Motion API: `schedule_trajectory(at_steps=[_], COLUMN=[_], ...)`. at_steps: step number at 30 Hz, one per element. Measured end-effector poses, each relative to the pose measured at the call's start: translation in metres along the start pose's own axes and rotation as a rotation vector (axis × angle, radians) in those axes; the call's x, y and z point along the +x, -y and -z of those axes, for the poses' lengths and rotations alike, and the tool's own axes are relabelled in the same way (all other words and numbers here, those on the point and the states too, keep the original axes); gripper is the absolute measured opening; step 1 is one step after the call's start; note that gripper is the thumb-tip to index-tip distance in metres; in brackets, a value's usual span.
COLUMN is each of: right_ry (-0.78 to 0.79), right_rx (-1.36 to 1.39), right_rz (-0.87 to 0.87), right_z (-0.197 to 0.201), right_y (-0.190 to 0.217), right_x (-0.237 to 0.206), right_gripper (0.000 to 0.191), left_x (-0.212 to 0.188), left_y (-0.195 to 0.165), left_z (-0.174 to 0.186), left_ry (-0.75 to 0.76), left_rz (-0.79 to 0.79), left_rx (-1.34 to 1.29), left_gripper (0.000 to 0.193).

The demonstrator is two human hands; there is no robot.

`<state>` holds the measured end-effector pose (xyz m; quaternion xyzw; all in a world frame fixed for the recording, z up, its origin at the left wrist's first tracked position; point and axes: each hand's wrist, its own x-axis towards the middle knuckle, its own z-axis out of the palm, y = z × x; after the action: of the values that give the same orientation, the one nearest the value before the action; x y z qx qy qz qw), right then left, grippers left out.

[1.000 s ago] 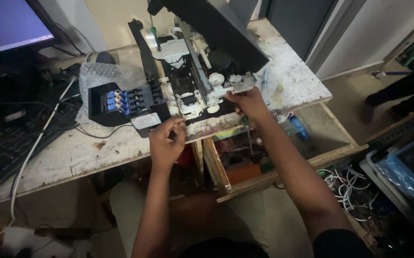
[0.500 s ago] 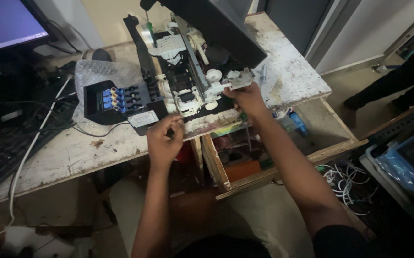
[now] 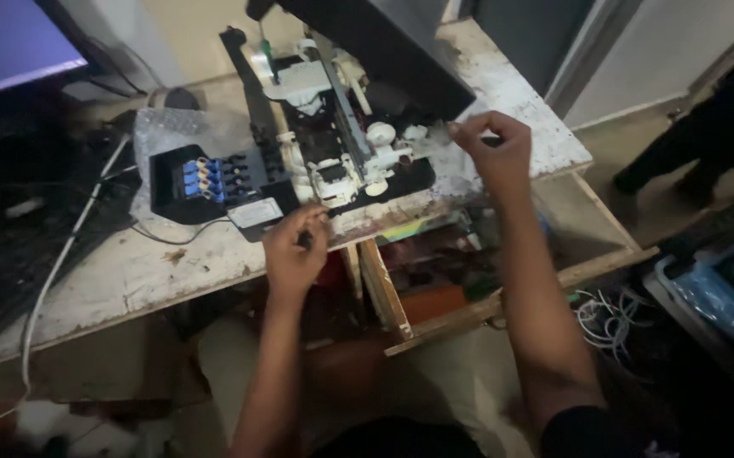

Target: The person uses a screwdriver to remove screws from a printer's internal mechanism, detaches a white plastic component, and then reattaches it. The person continues to adjust and tighten screws on the printer's internal parts.

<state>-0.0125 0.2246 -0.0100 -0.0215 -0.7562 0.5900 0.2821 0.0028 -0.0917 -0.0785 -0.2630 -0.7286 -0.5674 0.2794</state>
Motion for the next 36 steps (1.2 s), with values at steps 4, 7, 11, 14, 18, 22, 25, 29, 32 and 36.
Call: schedule_trajectory(at_steps=[4, 7, 11, 14, 18, 22, 25, 29, 32, 36], right_ry=[0.025, -0.061, -0.067, -0.041, -0.087, -0.089, -0.101, -0.086, -0.109, -0.106], right_rx=[0.089, 0.112, 0.129, 0.212, 0.275, 0.132, 0.167, 0.2, 0.139, 0.126], right_rz=[0.233, -0.043, 0.102, 0.09, 0.0, 0.012, 0.081, 0.148, 0.114, 0.112], right_z=[-0.021, -0.032, -0.043, -0.047, -0.047, -0.044, -0.045, -0.046, -0.044, -0.044], right_y=[-0.001, 0.0, 0.002, 0.001, -0.004, -0.011, -0.015, -0.015, -0.012, -0.009], right_x=[-0.002, -0.006, -0.002, -0.001, 0.004, 0.008, 0.007, 0.007, 0.01, 0.013], right_gripper=[0.015, 0.015, 0.014, 0.011, 0.013, 0.014, 0.018, 0.009, 0.013, 0.01], left_x=[0.008, 0.02, 0.066, 0.103, 0.121, 0.117, 0.107, 0.105, 0.107, 0.106], left_y=[-0.015, -0.039, -0.065, -0.066, -0.057, -0.043, -0.037, -0.033, -0.034, -0.035], left_z=[-0.02, -0.037, -0.062, -0.074, -0.089, -0.092, -0.091, -0.088, -0.084, -0.077], left_ry=[0.012, 0.022, 0.096, 0.129, 0.102, 0.129, 0.032, 0.045, 0.069, 0.126], left_rz=[-0.032, -0.3, -0.409, -0.371, -0.338, -0.308, -0.406, -0.37, -0.381, -0.406], left_rx=[-0.037, 0.135, 0.214, 0.222, 0.246, 0.2, 0.185, 0.17, 0.17, 0.212], left_gripper=[0.012, 0.014, 0.018, 0.018, 0.014, 0.015, 0.02, 0.016, 0.017, 0.024])
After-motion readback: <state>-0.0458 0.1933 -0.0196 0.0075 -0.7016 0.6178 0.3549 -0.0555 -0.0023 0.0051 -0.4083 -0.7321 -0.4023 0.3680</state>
